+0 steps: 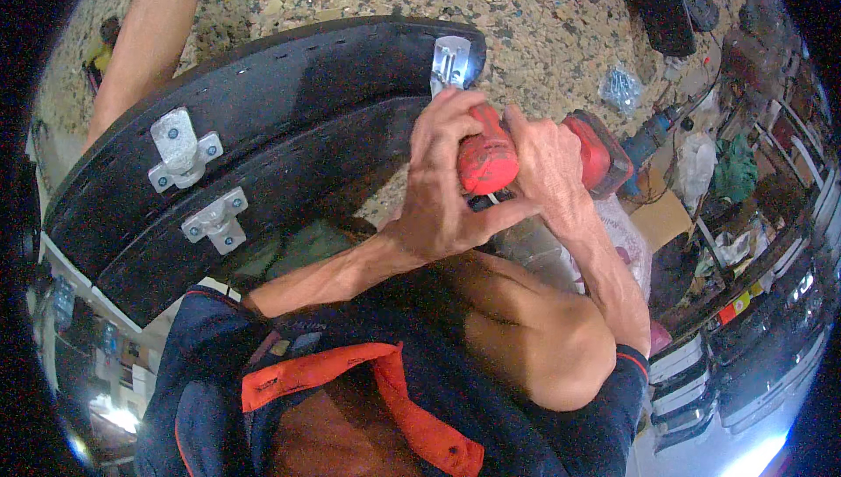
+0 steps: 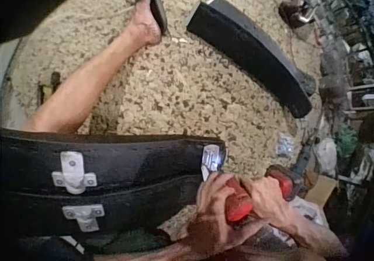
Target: The person sits on the floor and uses a red cordless drill to attach metal brackets to black curved plastic mudguards. They position the brackets, insert screws, and tighten them, repeating the process for multiple mudguards.
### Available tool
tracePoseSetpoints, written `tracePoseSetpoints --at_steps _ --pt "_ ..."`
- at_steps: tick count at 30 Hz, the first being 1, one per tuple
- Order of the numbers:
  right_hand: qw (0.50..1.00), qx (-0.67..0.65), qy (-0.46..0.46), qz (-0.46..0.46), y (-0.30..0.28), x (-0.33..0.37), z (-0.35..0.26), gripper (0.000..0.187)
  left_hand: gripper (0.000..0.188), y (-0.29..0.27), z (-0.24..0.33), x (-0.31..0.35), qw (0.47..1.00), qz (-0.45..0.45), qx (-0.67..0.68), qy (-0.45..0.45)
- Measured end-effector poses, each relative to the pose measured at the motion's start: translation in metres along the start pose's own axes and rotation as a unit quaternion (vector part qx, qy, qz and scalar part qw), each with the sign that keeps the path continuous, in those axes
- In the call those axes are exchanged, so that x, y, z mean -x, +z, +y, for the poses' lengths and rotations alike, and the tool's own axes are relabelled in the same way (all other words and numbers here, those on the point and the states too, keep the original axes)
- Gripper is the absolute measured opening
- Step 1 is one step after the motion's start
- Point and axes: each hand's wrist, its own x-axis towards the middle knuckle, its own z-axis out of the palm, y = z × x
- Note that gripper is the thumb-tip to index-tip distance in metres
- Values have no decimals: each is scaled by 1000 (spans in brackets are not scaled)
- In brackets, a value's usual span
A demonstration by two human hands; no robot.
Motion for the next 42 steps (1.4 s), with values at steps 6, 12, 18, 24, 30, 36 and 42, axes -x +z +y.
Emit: tracePoseSetpoints --at_steps 6,12,18,24,30,36,42 --pt "999 7 -23 22 16 -3 8 32 44 13 -16 -9 999 0 -22 43" --pt "999 29 -32 11 13 -8 12 34 41 17 -24 -5 999 -23 -24 11" --pt "999 31 -23 -8 11 -12 12 37 42 19 -28 -6 998 -40 -36 14" --pt "999 43 -14 -21 12 -13 13 39 45 22 -34 -4 999 -26 -25 21" --pt "999 45 -20 -24 16 -16 15 39 48 19 -35 -6 998 -42 -35 30" --pt "999 30 -24 -16 18 -18 17 38 47 21 -36 -7 998 -28 -33 36" --pt "998 46 27 -20 24 -14 7 39 48 8 -43 -5 998 -52 14 36"
